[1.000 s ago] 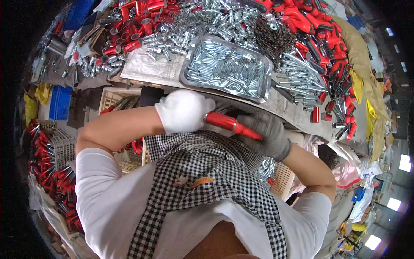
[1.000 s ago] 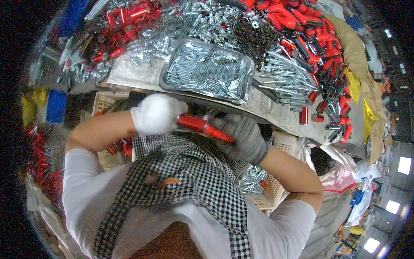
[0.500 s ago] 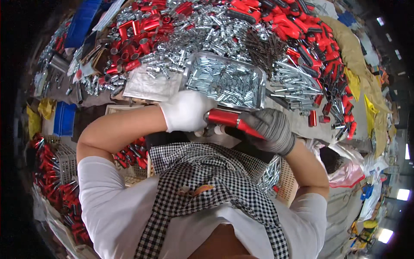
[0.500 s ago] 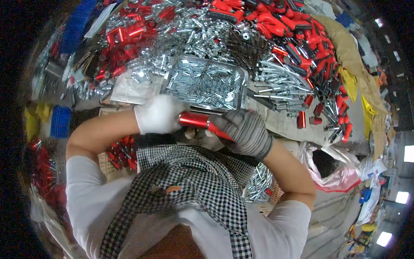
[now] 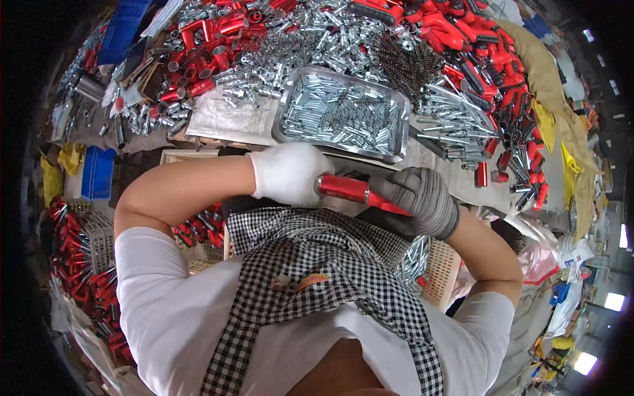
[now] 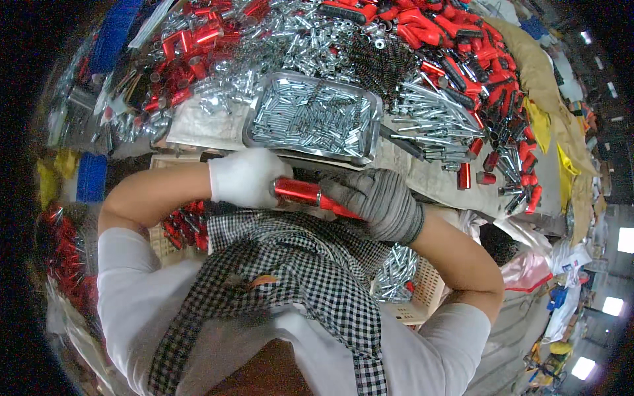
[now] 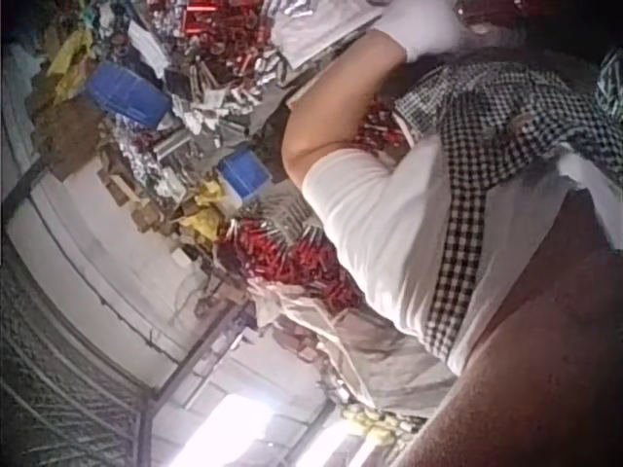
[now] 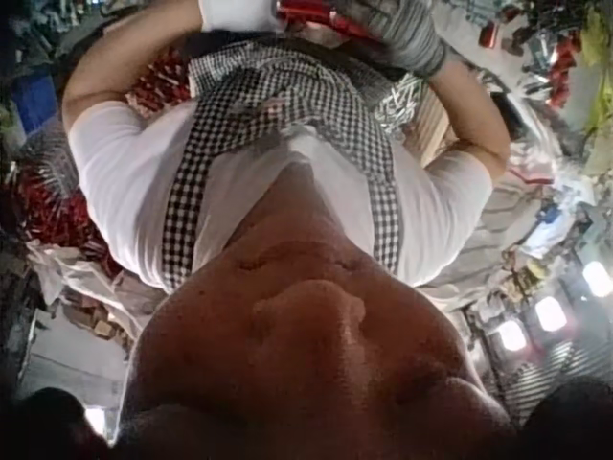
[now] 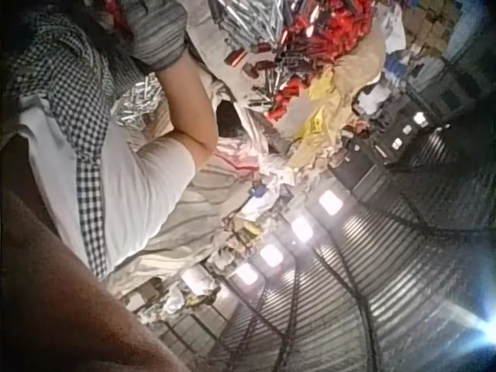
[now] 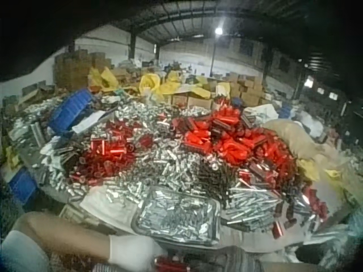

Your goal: Assembling red plastic handles onto silver metal rods using a hand-operated crimping tool at a factory workstation.

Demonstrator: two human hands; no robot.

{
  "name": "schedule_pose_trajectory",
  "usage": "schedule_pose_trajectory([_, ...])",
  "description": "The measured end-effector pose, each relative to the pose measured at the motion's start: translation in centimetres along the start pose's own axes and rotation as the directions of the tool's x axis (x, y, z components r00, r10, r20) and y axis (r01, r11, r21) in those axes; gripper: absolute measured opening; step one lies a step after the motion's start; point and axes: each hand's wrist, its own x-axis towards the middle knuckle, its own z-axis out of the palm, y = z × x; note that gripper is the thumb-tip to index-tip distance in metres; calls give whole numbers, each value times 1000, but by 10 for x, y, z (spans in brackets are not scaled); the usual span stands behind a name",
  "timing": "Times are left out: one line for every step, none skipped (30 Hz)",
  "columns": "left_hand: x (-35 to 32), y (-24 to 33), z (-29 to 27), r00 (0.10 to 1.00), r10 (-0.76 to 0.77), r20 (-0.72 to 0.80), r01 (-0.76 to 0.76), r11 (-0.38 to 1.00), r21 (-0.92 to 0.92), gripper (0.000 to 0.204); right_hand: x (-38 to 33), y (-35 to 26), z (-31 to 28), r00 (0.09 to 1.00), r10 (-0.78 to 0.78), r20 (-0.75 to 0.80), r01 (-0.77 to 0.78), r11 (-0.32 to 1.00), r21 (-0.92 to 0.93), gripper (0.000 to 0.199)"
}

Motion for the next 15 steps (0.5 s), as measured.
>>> schedule_pose_trajectory([0,4,-2,989,-8,-149,39,978,207,26,-1,-3,2,988,153,34,-154,986,60,52])
schedule_pose_trajectory([-1,8,-8,990,-40,-134,71,969,238,21,-1,-5,3,951,299,76,-306,945,114,53])
schedule_pose_trajectory([0,6,-9,990,-41,-137,74,968,241,21,2,-8,0,952,296,73,-303,946,113,53])
schedule_pose_trajectory([0,2,-10,981,-26,-195,80,957,279,19,7,-12,-5,920,378,101,-390,908,155,56])
schedule_pose_trajectory([-1,0,-11,968,-8,-251,89,945,316,18,11,-15,-8,881,454,133,-472,860,194,61])
schedule_pose_trajectory([-2,1,-14,949,52,-312,47,953,300,15,12,-16,-9,882,453,129,-470,862,192,61])
schedule_pose_trajectory([-3,2,-16,948,52,-315,48,952,303,15,13,-17,-10,895,441,67,-437,838,327,60])
schedule_pose_trajectory([-3,2,-18,942,75,-328,48,935,352,15,14,-17,-10,901,434,3,-388,802,454,59])
schedule_pose_trajectory([-4,2,-21,935,101,-339,46,915,400,14,12,-17,-8,901,433,1,-386,804,452,59])
schedule_pose_trajectory([-3,5,-25,935,101,-340,47,915,402,14,9,-15,-2,886,463,-33,-366,740,563,55])
schedule_pose_trajectory([-3,9,-29,925,126,-359,54,890,453,17,7,-13,3,866,496,-62,-335,667,666,50])
schedule_pose_trajectory([-3,10,-32,915,150,-374,64,862,503,19,7,-12,6,867,495,-64,-332,668,666,50])
schedule_pose_trajectory([-2,9,-32,916,149,-373,65,861,505,19,6,-10,8,869,487,-84,-346,721,601,48])
schedule_pose_trajectory([-1,6,-31,905,163,-394,62,865,499,20,5,-9,10,872,479,-103,-359,768,530,46])
schedule_pose_trajectory([0,4,-31,893,176,-415,58,868,493,21,4,-7,13,872,478,-106,-357,769,530,46])
